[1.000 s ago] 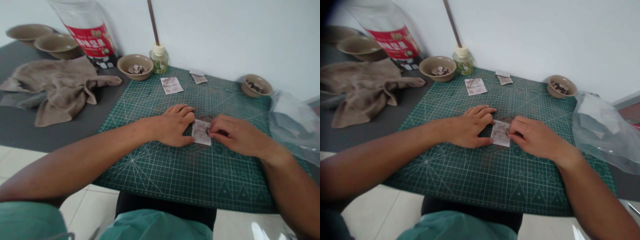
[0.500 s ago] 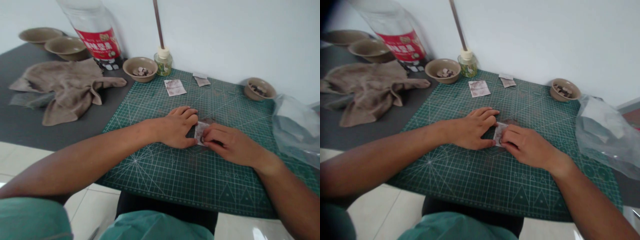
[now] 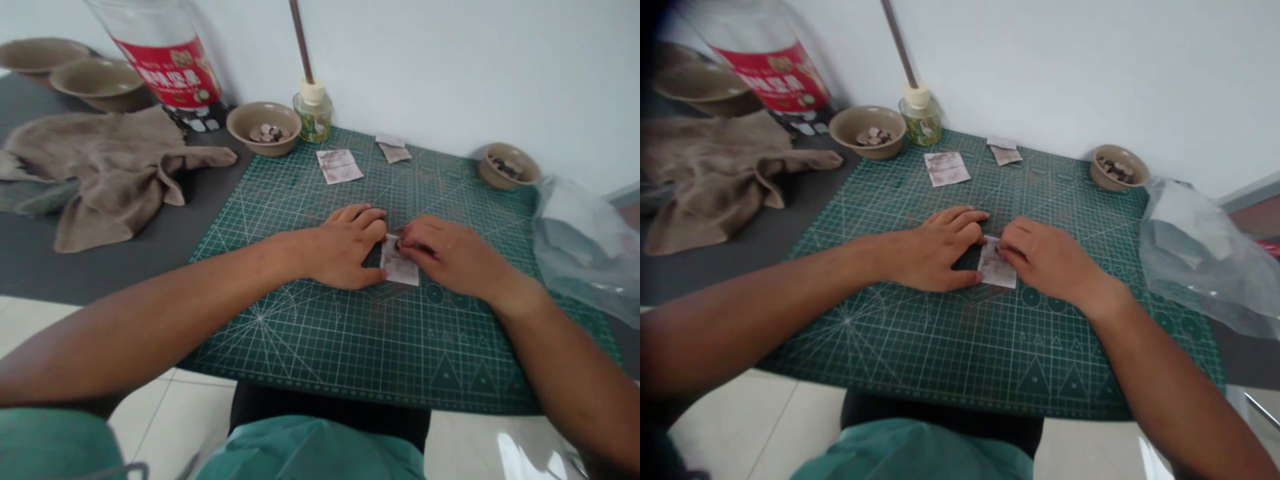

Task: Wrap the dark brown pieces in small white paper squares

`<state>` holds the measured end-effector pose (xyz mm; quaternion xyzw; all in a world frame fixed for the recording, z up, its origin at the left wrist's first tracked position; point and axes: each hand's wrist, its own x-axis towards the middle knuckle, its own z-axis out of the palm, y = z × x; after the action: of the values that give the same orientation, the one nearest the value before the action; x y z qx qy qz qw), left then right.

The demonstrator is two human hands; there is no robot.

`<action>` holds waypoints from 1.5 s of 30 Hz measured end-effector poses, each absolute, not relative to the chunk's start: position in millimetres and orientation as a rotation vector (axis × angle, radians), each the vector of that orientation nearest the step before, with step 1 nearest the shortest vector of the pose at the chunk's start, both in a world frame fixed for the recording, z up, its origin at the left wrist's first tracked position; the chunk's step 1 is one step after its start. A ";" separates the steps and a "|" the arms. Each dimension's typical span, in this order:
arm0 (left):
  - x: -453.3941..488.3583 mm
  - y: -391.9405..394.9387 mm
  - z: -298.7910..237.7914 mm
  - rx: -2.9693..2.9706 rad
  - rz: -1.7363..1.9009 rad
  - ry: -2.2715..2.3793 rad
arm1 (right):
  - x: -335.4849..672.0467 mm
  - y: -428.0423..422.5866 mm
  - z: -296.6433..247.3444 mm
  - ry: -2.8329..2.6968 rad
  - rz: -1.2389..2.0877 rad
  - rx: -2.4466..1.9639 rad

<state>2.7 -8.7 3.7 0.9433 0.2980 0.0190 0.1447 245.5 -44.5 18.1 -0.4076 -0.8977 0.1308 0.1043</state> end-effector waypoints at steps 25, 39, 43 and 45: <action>3.0 -8.1 7.8 2.693 0.011 0.851 | 231.6 -60.6 14.7 -2.685 0.409 -1.116; 3.6 -7.8 8.4 2.708 0.009 0.860 | 236.3 -50.6 16.8 -2.585 0.332 -1.298; 3.0 -8.4 7.2 2.717 0.014 0.843 | 246.9 -48.7 20.2 -2.673 0.375 -1.267; 2.8 -8.9 7.1 2.718 0.010 0.842 | 244.5 -52.4 19.4 -2.726 0.422 -1.171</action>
<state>2.8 -8.9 7.1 0.9448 0.2927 0.0035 0.1476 244.5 -52.4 19.4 -0.3897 -0.9073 0.1404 0.0722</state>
